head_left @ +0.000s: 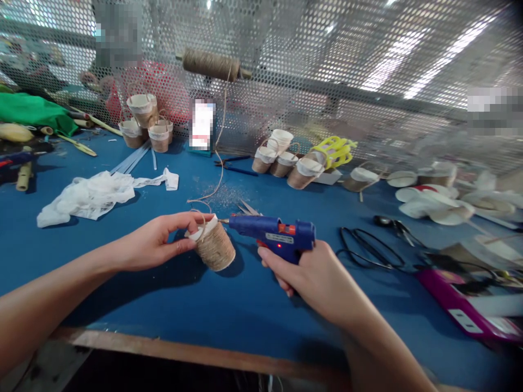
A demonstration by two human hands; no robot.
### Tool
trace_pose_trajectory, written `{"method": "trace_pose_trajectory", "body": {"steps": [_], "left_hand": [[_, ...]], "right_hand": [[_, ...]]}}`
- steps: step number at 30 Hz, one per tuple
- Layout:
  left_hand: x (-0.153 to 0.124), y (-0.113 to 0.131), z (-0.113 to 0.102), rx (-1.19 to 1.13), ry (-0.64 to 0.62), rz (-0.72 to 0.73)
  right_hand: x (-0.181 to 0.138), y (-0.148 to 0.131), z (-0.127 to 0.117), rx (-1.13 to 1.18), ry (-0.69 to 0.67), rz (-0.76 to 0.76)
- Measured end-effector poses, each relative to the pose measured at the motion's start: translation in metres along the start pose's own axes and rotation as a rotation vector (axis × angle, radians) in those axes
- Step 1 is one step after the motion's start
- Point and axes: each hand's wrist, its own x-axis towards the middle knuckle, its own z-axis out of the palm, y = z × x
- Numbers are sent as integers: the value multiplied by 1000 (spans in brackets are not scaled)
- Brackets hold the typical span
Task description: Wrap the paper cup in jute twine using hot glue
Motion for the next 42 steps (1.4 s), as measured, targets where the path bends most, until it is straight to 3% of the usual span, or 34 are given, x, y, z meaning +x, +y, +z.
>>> {"method": "trace_pose_trajectory", "body": {"steps": [10,13,17,19,22,28,31,36,38,42], "left_hand": [[0,1,0,-23,0,6],[0,1,0,-13,-2,15],[-1,0,0,4,0,23],[-1,-1,0,7,-1,33],[-1,-1,0,19,-1,34],[-1,-1,0,55,-9,32],[-1,-1,1,80,-10,50],[-1,2,3,124,2,67],[-2,3,4,135,-2,89],[-3,5,6,171,4,119]], "right_hand": [[10,9,-8,13,-90,-38],[16,13,-16,151,-107,-55],[34,21,-27,284,68,-48],[47,26,-32,220,194,-20],[69,33,-35,115,271,16],[105,52,-34,-178,254,187],[113,57,-35,-294,242,188],[101,29,-28,-388,278,24],[88,5,-18,-372,188,-110],[66,-38,11,-219,-126,-391]]}}
